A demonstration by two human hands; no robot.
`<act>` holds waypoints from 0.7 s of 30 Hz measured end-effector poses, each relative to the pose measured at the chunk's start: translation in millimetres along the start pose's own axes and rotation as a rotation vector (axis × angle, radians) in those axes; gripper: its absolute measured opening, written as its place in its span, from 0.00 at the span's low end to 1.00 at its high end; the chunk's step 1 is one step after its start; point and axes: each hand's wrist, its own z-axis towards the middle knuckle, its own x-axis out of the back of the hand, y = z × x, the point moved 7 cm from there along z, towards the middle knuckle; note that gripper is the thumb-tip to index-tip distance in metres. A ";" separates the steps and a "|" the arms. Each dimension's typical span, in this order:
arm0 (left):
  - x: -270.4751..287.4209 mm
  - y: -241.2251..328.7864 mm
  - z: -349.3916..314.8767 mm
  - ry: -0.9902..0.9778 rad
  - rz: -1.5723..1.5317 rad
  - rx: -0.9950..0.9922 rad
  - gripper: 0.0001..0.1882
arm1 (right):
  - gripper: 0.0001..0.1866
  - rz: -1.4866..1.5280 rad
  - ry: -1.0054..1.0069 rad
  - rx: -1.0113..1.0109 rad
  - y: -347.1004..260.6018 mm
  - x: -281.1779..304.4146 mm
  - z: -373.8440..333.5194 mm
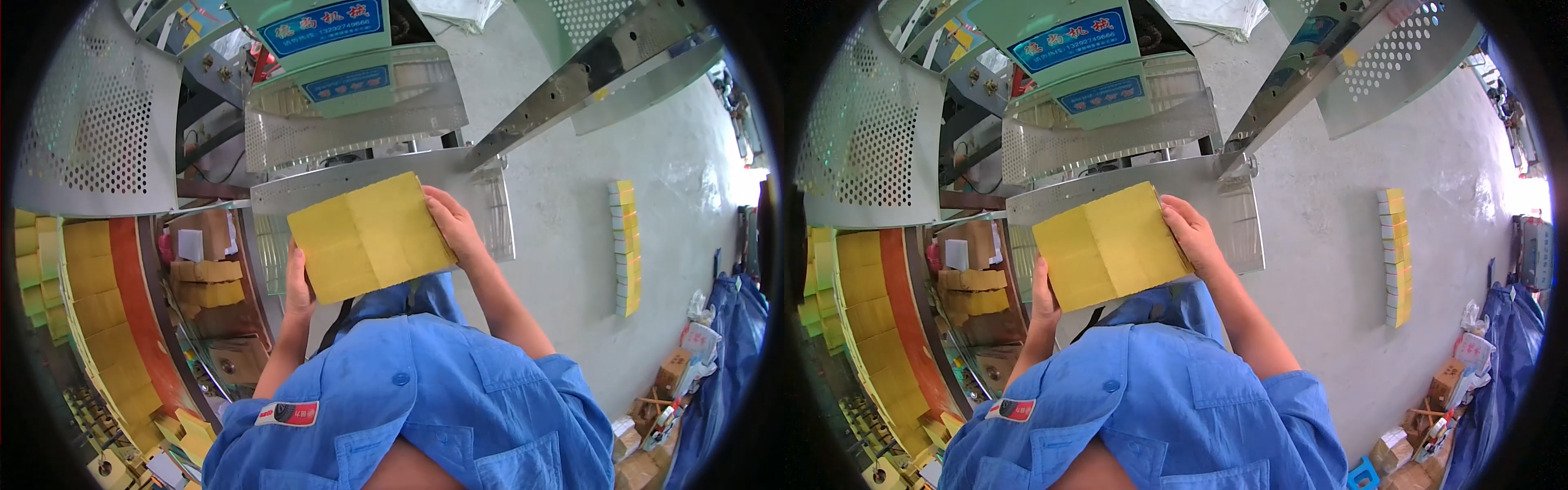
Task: The recorder weighs stacks of yellow paper, inserts separator sheets, and uses a banding machine to secure the stacks.
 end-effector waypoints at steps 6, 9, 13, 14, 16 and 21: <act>-6.4 4.4 -0.1 0.026 0.020 -0.011 0.28 | 0.23 -0.079 0.035 0.002 -0.2 5.1 4.0; -6.0 3.7 -0.3 0.030 0.009 -0.005 0.28 | 0.20 -0.044 0.047 0.025 -0.9 9.0 4.2; -4.4 1.8 -1.5 0.024 -0.020 -0.001 0.28 | 0.14 -0.154 0.122 0.050 -4.8 14.5 2.8; -1.6 0.1 -1.7 0.049 -0.009 0.014 0.28 | 0.12 -0.198 0.165 0.107 -10.7 15.7 1.9; -0.2 -1.0 -1.4 0.028 -0.023 -0.001 0.28 | 0.11 -0.243 0.206 0.165 -19.7 13.8 0.1; 13.4 -10.0 0.8 0.056 -0.009 0.010 0.26 | 0.07 -0.459 0.337 0.320 -46.4 3.4 -9.9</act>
